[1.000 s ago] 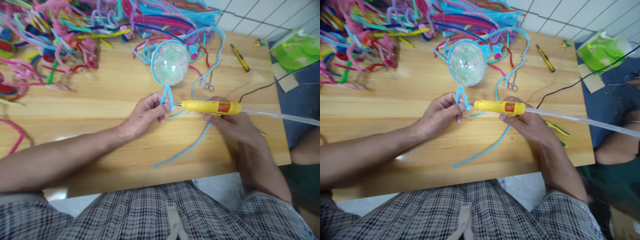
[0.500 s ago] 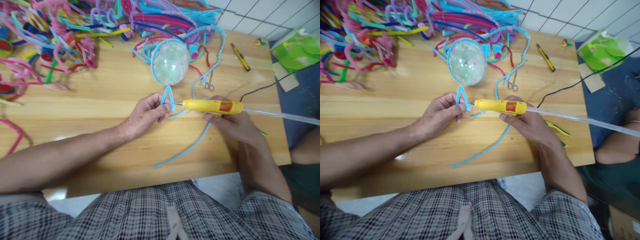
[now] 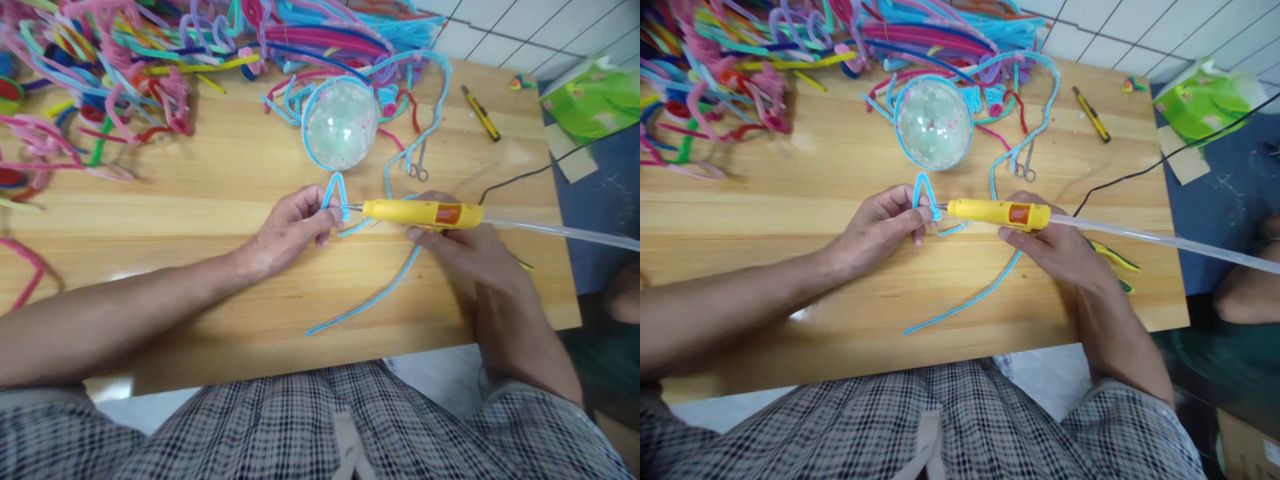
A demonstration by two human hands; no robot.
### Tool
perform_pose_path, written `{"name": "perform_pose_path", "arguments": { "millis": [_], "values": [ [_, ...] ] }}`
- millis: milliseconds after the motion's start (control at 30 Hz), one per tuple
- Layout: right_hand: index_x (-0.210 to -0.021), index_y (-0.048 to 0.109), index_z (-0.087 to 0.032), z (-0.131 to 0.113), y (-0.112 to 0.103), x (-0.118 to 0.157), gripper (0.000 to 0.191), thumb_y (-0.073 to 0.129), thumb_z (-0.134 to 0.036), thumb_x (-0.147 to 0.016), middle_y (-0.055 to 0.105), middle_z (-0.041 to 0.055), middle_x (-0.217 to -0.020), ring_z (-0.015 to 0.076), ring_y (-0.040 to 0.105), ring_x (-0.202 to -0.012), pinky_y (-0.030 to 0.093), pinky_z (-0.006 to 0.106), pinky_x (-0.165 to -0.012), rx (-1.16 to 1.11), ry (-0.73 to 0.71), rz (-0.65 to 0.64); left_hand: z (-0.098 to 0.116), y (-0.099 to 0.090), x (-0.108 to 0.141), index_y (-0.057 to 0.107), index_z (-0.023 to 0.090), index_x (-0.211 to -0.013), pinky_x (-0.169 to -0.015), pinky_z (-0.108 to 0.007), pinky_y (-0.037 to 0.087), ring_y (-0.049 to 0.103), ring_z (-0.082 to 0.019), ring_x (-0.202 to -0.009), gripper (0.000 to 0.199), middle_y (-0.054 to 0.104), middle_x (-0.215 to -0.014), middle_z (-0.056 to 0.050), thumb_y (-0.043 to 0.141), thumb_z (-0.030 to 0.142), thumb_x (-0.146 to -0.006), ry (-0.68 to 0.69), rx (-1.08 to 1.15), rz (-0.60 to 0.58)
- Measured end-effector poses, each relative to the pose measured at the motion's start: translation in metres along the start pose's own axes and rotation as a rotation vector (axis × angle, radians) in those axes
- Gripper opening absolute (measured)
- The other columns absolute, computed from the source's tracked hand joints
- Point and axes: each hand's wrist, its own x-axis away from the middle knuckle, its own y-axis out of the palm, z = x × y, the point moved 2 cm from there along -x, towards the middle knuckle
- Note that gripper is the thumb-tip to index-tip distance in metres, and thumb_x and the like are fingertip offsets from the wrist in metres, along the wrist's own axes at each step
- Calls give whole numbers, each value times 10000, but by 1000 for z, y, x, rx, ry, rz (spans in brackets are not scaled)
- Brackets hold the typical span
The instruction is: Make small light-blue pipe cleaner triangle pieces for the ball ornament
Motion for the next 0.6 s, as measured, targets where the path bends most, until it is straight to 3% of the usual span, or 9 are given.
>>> {"name": "perform_pose_path", "arguments": {
  "millis": [200, 300, 400, 500, 600],
  "values": [
    [-1005, 706, -310, 0, -2, -1, 90, 785, -299, -1048, 683, 12, -1101, 232, 691, -994, 566, 412, -893, 31, -28, 9, 1, 0, 0, 707, 221, -917, -569, -243, 514, 593, -102, -570, 310, 675, -722, 37, 935, 432, -933, 1, -48, -5],
    [-969, 723, -297, 2, -2, -1, 99, 786, -319, -1042, 680, 10, -1027, 216, 666, -909, 548, 387, -804, 36, -48, 11, 1, 0, 0, 699, 225, -910, -572, -249, 510, 591, -109, -572, 318, 668, -708, 35, 934, 439, -924, -6, -68, 3],
    [-959, 768, -290, 7, -2, -1, 125, 809, -384, -1031, 686, 2, -947, 200, 654, -841, 551, 365, -764, -6, 26, 31, 2, 1, 0, 695, 223, -887, -583, -249, 515, 592, -110, -585, 293, 676, -711, 27, 916, 412, -915, -7, -79, 6],
    [-1031, 828, -290, 14, -11, -1, 204, 855, -490, -994, 780, 12, -997, 208, 712, -913, 596, 382, -875, -73, 111, 147, 5, 1, 0, 693, 217, -871, -584, -240, 510, 589, -107, -590, 249, 678, -706, 26, 895, 362, -892, -1, -85, 0],
    [-1030, 837, -261, 25, -40, -4, 188, 900, -410, -934, 811, 30, -1022, 186, 695, -899, 582, 364, -888, -87, 138, 360, 7, 1, 1, 692, 211, -857, -581, -232, 504, 582, -104, -583, 220, 673, -692, 30, 879, 327, -873, -17, -108, 1]
  ]
}}
